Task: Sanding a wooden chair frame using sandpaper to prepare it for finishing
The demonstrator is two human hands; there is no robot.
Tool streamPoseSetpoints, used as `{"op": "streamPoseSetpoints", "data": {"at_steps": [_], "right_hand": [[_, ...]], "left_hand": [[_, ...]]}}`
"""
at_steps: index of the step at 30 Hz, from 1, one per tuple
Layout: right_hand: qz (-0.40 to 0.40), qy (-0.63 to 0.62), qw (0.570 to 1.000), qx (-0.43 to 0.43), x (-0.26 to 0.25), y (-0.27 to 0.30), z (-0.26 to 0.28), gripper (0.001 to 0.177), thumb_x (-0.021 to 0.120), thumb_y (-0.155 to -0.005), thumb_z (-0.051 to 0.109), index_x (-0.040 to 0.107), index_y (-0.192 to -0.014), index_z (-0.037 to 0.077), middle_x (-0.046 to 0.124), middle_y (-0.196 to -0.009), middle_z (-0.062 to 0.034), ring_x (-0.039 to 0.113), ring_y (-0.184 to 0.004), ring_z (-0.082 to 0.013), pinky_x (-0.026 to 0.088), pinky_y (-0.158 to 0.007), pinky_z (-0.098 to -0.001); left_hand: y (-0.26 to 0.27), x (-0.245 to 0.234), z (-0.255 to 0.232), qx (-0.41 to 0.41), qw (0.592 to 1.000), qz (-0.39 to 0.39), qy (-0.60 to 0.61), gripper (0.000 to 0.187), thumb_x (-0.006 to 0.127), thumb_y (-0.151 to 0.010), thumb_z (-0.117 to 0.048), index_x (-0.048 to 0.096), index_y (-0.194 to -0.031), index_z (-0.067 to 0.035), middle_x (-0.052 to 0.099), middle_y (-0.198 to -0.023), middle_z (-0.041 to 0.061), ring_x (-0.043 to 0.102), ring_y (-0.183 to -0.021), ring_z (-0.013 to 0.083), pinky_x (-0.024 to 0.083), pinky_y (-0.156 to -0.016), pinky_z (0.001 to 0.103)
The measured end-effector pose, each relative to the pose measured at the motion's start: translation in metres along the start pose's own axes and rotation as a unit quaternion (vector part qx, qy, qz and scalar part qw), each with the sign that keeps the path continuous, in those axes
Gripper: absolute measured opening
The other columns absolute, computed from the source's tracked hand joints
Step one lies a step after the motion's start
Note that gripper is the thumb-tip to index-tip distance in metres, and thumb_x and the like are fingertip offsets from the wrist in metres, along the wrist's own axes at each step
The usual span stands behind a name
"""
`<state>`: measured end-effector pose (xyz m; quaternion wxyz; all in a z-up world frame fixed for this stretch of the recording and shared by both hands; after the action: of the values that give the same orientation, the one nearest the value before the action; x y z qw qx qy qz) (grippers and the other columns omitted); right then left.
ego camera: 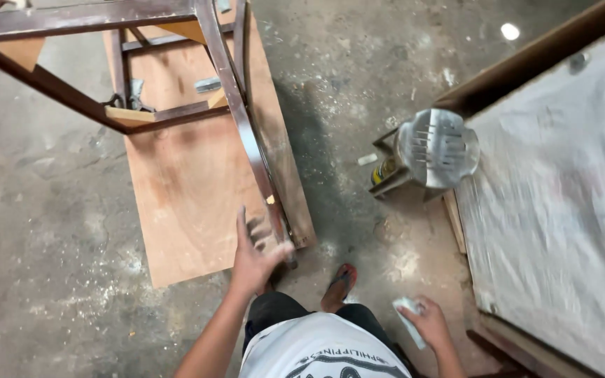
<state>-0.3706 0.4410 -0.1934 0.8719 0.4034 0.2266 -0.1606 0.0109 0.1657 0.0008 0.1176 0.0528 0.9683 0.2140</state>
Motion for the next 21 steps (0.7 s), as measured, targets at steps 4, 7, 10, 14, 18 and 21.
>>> {"op": "streamPoseSetpoints", "data": {"at_steps": [4,7,10,14,18,21], "right_hand": [[0.016,0.066,0.997,0.018,-0.033,-0.038,-0.070,0.032,0.090,-0.073,0.034,0.069,-0.075,0.009,0.068,-0.070,-0.0077,0.063,-0.069,-0.0172,0.047,-0.071,-0.0312],[0.009,0.104,0.994,0.037,-0.047,-0.075,-0.086,0.031,0.087,-0.072,0.037,0.073,-0.080,0.009,0.071,-0.073,-0.0092,0.066,-0.071,-0.0195,0.048,-0.072,-0.0321],[0.030,0.174,0.984,-0.024,-0.050,-0.123,-0.078,0.024,0.075,-0.074,0.033,0.075,-0.083,0.011,0.077,-0.081,-0.0129,0.071,-0.077,-0.0260,0.051,-0.076,-0.0361],[0.060,0.144,0.987,-0.034,-0.052,-0.151,-0.020,0.030,0.056,-0.084,0.026,0.074,-0.104,0.011,0.076,-0.096,-0.0138,0.070,-0.087,-0.0291,0.049,-0.078,-0.0383],[0.068,0.155,0.985,-0.043,-0.057,-0.171,0.027,0.036,0.051,-0.091,0.027,0.071,-0.121,0.017,0.075,-0.112,-0.0159,0.070,-0.104,-0.0348,0.049,-0.084,-0.0411],[0.026,0.174,0.984,-0.011,-0.064,-0.193,0.011,0.069,0.058,-0.090,0.032,0.040,-0.156,0.026,0.067,-0.135,-0.0212,0.066,-0.120,-0.0431,0.049,-0.101,-0.0446]], "left_hand": [[0.055,0.004,-0.001,-0.052,0.966,0.021,-0.254,0.136,0.092,-0.067,-0.039,-0.001,-0.163,-0.018,0.044,-0.158,0.010,0.055,-0.136,0.0293,0.053,-0.103,0.054],[0.066,0.001,0.095,-0.065,0.852,0.134,-0.502,0.101,0.083,-0.084,-0.048,0.022,-0.161,-0.026,0.037,-0.157,0.019,0.017,-0.153,0.0485,0.036,-0.114,0.062],[0.094,-0.013,0.220,-0.245,0.934,0.068,-0.249,0.078,0.071,-0.078,-0.062,0.059,-0.143,-0.022,0.074,-0.126,0.014,0.075,-0.111,0.0241,0.058,-0.095,0.036],[0.140,-0.006,0.324,-0.398,0.882,0.102,-0.231,0.102,0.060,-0.077,-0.082,0.044,-0.153,-0.016,0.050,-0.153,0.011,0.050,-0.143,0.0254,0.036,-0.121,0.040],[0.129,-0.006,0.315,-0.397,0.853,0.108,-0.320,0.088,0.071,-0.073,-0.079,0.056,-0.142,-0.027,0.065,-0.130,0.002,0.062,-0.123,0.0169,0.045,-0.107,0.030],[0.112,-0.010,0.292,-0.390,0.829,0.112,-0.384,0.078,0.080,-0.070,-0.077,0.066,-0.134,-0.035,0.077,-0.113,-0.005,0.071,-0.107,0.0107,0.051,-0.096,0.022]]}}
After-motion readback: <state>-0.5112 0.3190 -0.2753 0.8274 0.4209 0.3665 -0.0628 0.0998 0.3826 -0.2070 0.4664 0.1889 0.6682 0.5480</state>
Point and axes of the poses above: each hand's wrist, its own y-axis away from the middle knuckle, its own x-axis out of the palm, z = x × y, the point moved 5 cm from there along -y, towards the middle knuckle
